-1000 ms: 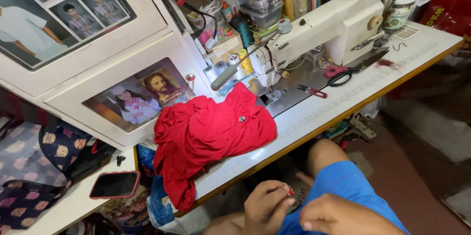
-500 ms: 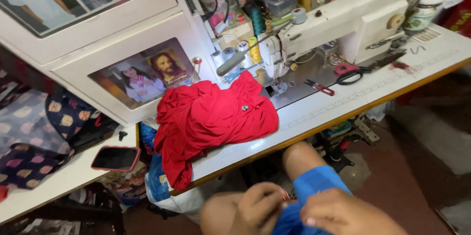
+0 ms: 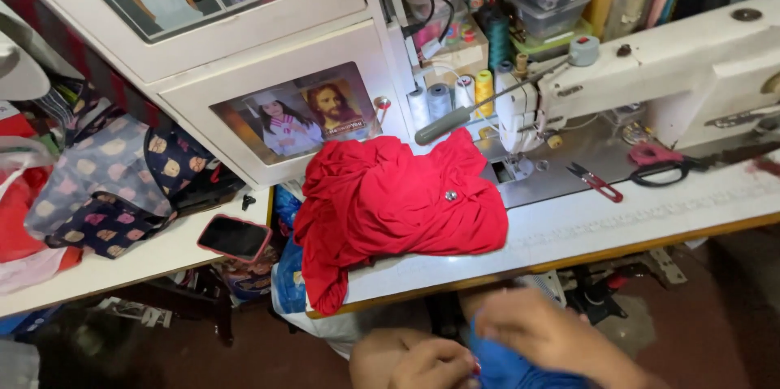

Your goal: Inspecting a finished red garment for defects and trimming loose threads using snips.

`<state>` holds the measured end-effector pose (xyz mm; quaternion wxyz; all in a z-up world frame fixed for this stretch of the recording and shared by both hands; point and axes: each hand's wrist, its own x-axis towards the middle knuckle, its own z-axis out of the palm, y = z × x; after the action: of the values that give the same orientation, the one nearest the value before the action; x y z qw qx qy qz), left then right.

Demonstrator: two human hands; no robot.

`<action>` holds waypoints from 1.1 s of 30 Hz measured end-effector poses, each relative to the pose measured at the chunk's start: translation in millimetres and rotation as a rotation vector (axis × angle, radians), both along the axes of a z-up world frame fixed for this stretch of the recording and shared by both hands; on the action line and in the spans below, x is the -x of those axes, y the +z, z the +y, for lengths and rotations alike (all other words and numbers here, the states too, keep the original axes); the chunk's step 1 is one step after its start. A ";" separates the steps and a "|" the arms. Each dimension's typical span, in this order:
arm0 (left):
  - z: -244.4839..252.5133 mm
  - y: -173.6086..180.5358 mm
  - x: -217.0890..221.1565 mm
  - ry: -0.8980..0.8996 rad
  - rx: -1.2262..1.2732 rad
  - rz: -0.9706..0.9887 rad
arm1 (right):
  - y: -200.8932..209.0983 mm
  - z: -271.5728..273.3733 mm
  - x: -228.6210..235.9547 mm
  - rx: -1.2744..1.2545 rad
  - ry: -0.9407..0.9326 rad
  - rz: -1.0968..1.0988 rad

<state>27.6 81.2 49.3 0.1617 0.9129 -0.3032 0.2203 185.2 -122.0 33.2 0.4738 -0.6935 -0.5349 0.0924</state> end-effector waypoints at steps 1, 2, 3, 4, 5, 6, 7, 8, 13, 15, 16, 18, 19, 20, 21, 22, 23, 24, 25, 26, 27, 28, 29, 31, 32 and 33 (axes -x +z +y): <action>-16.9 -5.9 4.3 0.110 0.610 0.469 | 1.3 -0.4 -3.9 0.004 -0.006 0.009; -34.1 -11.7 8.7 0.217 1.215 0.942 | 2.6 -0.9 -7.6 0.008 -0.012 0.017; -32.5 -16.4 -3.3 0.215 1.219 0.933 | -11.5 -1.6 -6.9 0.010 -0.008 0.010; -31.3 -20.9 -15.3 0.131 0.963 0.417 | -25.8 -2.9 -6.4 0.138 0.029 0.086; -29.5 -25.4 -27.8 0.049 0.669 -0.078 | -40.5 -4.0 -6.2 0.264 0.063 0.161; -28.5 -16.5 -39.8 0.049 0.669 -0.086 | -30.1 -9.6 -1.4 0.265 0.064 0.153; -28.7 -8.0 -50.9 0.069 0.713 -0.146 | -20.1 -16.4 4.4 0.594 0.044 0.191; -28.9 0.2 -62.3 0.089 0.756 -0.206 | -10.6 -23.4 9.7 0.924 0.021 0.226; -52.4 -5.4 -93.8 -0.274 0.687 0.252 | -29.8 -80.5 -53.9 0.233 -0.137 0.066; -59.1 -11.0 -98.0 -0.428 0.715 0.376 | -47.1 -71.2 -73.7 0.092 -0.240 0.096; -58.5 -15.8 -100.6 -0.373 0.674 0.224 | -70.4 -64.8 -81.2 0.138 -0.215 0.178; -56.0 -18.2 -106.5 -0.316 0.634 0.066 | -62.3 -57.8 -77.3 0.187 -0.187 0.254; -53.2 -16.0 -108.8 -0.142 0.684 -0.068 | -32.4 -56.1 -64.0 0.375 -0.015 0.296; -50.6 -14.1 -111.3 0.033 0.730 -0.202 | -2.8 -54.5 -50.8 0.561 0.161 0.336; -48.1 -16.0 -114.3 0.037 0.734 -0.198 | 0.8 -59.5 -54.5 0.564 0.164 0.340; -46.0 -18.2 -117.8 0.009 0.708 -0.124 | 4.2 -64.7 -58.6 0.533 0.094 0.272; -42.9 -20.5 -118.0 -0.021 0.679 -0.042 | 5.9 -69.4 -58.8 0.497 0.024 0.214; -49.3 -22.3 -115.0 -0.017 0.679 -0.029 | -5.8 -68.0 -66.3 0.498 0.026 0.227; -54.2 -23.1 -114.6 -0.121 0.656 0.055 | -16.6 -65.3 -76.0 0.290 -0.079 0.143; -58.9 -23.5 -113.3 -0.225 0.631 0.139 | -27.1 -62.5 -84.7 0.081 -0.181 0.058; -58.0 -38.3 -111.5 -0.224 0.630 0.142 | -36.5 -56.2 -84.8 0.080 -0.181 0.060; -56.5 -52.8 -109.1 -0.007 0.764 0.493 | -45.6 -49.4 -84.3 0.191 -0.169 0.210; -54.1 -66.8 -108.2 0.215 0.872 0.845 | -54.0 -41.6 -85.6 0.301 -0.155 0.356; -48.2 -34.6 -110.7 0.169 0.817 0.352 | 15.9 -40.4 -46.8 0.661 -0.185 0.358; -45.9 -19.2 -112.2 0.113 0.726 -0.132 | 50.5 -40.3 -27.9 1.026 -0.213 0.351; -44.6 -17.9 -113.6 0.117 0.727 -0.128 | 42.6 -46.0 -37.7 1.028 -0.208 0.354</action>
<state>141.3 36.6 31.3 0.4432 0.7960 -0.1619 0.3792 222.9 -168.0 75.7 0.1634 -0.8585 -0.2617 0.4096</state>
